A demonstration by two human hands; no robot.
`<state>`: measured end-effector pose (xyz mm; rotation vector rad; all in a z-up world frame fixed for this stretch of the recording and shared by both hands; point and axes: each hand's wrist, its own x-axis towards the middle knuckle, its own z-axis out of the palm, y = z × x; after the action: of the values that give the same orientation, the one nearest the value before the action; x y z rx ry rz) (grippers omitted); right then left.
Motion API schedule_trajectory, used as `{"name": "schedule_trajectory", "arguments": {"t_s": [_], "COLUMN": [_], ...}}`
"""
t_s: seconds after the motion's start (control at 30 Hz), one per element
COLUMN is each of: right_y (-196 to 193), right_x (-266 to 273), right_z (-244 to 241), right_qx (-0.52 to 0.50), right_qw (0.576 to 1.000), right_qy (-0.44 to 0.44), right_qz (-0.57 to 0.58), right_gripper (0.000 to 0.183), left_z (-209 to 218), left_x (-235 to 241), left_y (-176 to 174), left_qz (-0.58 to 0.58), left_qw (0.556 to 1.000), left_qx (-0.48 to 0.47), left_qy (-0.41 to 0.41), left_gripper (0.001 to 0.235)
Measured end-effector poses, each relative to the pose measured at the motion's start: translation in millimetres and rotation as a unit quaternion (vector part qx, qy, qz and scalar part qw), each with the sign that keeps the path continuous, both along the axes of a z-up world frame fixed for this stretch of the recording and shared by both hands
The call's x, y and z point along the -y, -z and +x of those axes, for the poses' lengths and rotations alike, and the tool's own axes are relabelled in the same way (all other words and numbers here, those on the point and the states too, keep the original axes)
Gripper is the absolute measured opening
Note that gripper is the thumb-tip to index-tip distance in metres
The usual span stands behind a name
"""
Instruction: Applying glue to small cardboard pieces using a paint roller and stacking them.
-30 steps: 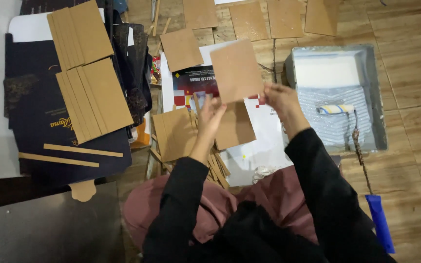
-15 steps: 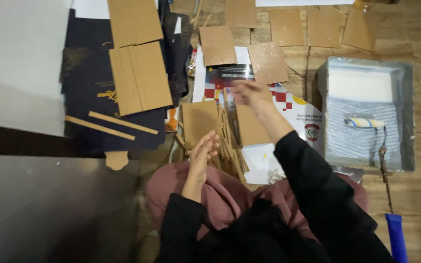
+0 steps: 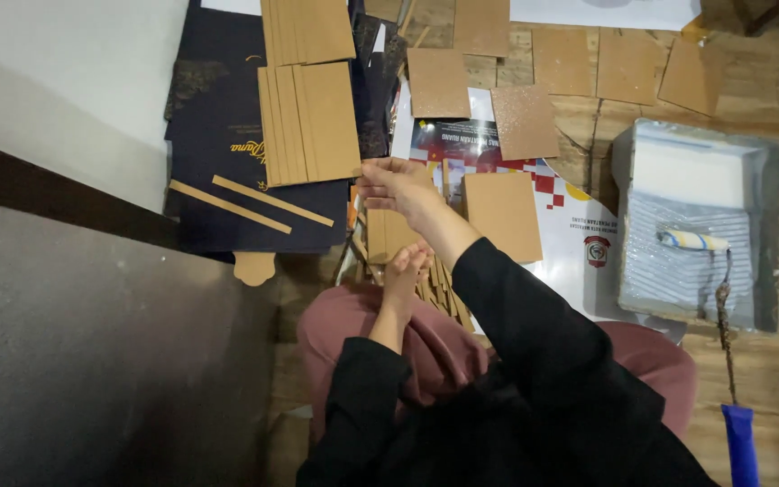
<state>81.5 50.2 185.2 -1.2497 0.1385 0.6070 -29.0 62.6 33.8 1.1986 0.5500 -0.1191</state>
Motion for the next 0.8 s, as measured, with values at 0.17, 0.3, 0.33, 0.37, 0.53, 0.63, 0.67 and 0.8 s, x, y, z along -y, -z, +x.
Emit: {"name": "schedule_trajectory", "arguments": {"t_s": [0.17, 0.3, 0.33, 0.37, 0.53, 0.63, 0.67, 0.8], "right_y": [4.9, 18.1, 17.7, 17.5, 3.1, 34.7, 47.5, 70.1], "right_x": [-6.8, -3.2, 3.0, 9.8, 85.7, 158.5, 186.6, 267.2], "right_z": [4.2, 7.3, 5.9, 4.0, -15.1, -13.0, -12.6, -26.1], "right_qx": [0.011, 0.037, 0.037, 0.044, 0.058, 0.079, 0.08, 0.079], "right_qw": [1.0, 0.999, 0.999, 0.998, 0.995, 0.993, 0.99, 0.981], "right_qy": [0.011, 0.023, 0.024, 0.035, 0.076, 0.069, 0.07, 0.074], "right_qz": [0.014, 0.016, 0.016, 0.018, -0.007, -0.058, -0.092, -0.16], "right_gripper": [0.027, 0.023, 0.023, 0.023, 0.026, 0.027, 0.024, 0.023], "left_z": [0.7, 2.8, 4.6, 6.0, 0.2, 1.2, 0.2, -1.4], "left_x": [2.9, 2.9, 2.8, 3.3, 6.7, 9.7, 9.0, 7.7], "left_y": [-4.3, 7.8, 7.4, 7.1, -27.6, -7.7, -15.1, -14.8], "left_qz": [0.003, 0.011, 0.012, 0.025, 0.033, 0.011, 0.019, 0.056], "left_qw": [1.0, 1.0, 1.0, 0.999, 0.999, 1.0, 1.0, 0.997], "left_qx": [-0.002, 0.002, 0.001, 0.001, -0.014, -0.007, -0.007, 0.01], "left_qy": [0.011, 0.021, 0.023, 0.026, 0.027, 0.004, 0.012, 0.053], "left_gripper": [0.029, 0.032, 0.032, 0.031, 0.03, 0.026, 0.027, 0.028]}}
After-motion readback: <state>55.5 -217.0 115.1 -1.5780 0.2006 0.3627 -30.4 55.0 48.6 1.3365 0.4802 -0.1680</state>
